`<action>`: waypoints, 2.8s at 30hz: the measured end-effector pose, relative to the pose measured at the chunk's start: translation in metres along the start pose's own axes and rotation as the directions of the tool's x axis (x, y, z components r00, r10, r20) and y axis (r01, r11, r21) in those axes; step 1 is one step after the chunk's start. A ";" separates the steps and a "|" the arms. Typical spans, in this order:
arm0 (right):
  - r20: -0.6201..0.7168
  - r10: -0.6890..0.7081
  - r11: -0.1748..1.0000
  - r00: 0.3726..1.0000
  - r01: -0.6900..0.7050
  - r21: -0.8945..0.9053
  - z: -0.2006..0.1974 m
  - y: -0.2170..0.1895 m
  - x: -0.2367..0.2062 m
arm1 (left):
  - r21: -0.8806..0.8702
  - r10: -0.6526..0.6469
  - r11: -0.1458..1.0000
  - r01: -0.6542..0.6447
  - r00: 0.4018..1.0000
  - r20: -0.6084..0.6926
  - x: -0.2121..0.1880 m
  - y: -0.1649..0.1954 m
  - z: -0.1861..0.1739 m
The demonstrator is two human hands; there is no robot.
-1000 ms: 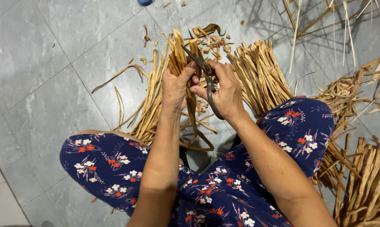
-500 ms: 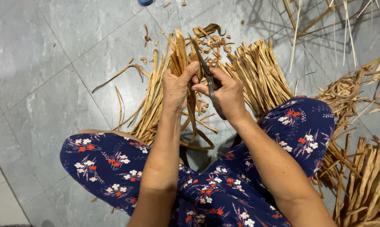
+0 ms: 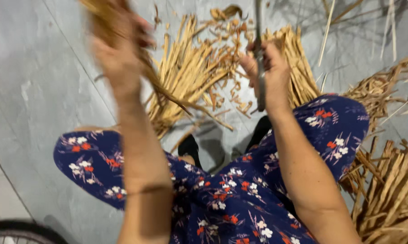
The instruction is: The person sits on the floor and uses scissors to trim dark, damaged ends off bundles of dried palm leaves, working through the leaves one bundle at a time. They set trimmed leaves aside and gather new untrimmed bundles from the floor as they go.
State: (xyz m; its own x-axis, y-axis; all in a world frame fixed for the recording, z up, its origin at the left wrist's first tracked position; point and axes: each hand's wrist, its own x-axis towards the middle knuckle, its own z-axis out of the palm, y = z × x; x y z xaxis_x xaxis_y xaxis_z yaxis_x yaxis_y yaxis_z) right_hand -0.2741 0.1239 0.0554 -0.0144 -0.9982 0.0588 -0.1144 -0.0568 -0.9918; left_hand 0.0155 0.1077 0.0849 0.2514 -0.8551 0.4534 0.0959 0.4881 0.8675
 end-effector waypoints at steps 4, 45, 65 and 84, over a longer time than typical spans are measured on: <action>-0.034 0.008 0.999 0.999 -0.010 -0.036 -0.007 0.001 0.003 | 0.163 0.162 0.978 -0.129 0.964 -0.211 0.022 0.043 -0.061; 0.148 0.288 0.942 0.946 -0.251 -0.224 0.064 0.056 0.095 | 0.823 -0.453 0.285 0.492 0.825 -0.336 0.038 -0.355 -0.087; 0.165 -0.009 1.000 0.986 0.014 -0.028 -0.023 -0.004 0.027 | 0.003 -0.549 0.823 0.567 0.796 0.254 0.017 -0.096 0.050; 0.181 -0.239 0.922 0.954 0.281 -0.265 -0.004 -0.019 -0.017 | -0.156 -0.501 0.845 0.511 0.859 0.105 -0.058 -0.033 0.098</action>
State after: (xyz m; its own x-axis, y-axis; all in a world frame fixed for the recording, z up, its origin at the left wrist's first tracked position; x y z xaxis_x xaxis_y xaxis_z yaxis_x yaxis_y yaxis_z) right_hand -0.2759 0.1423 0.0735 0.1930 -0.9425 0.2727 -0.3731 -0.3276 -0.8680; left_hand -0.0970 0.1244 0.0498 0.0672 -0.9975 -0.0233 0.3594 0.0024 0.9332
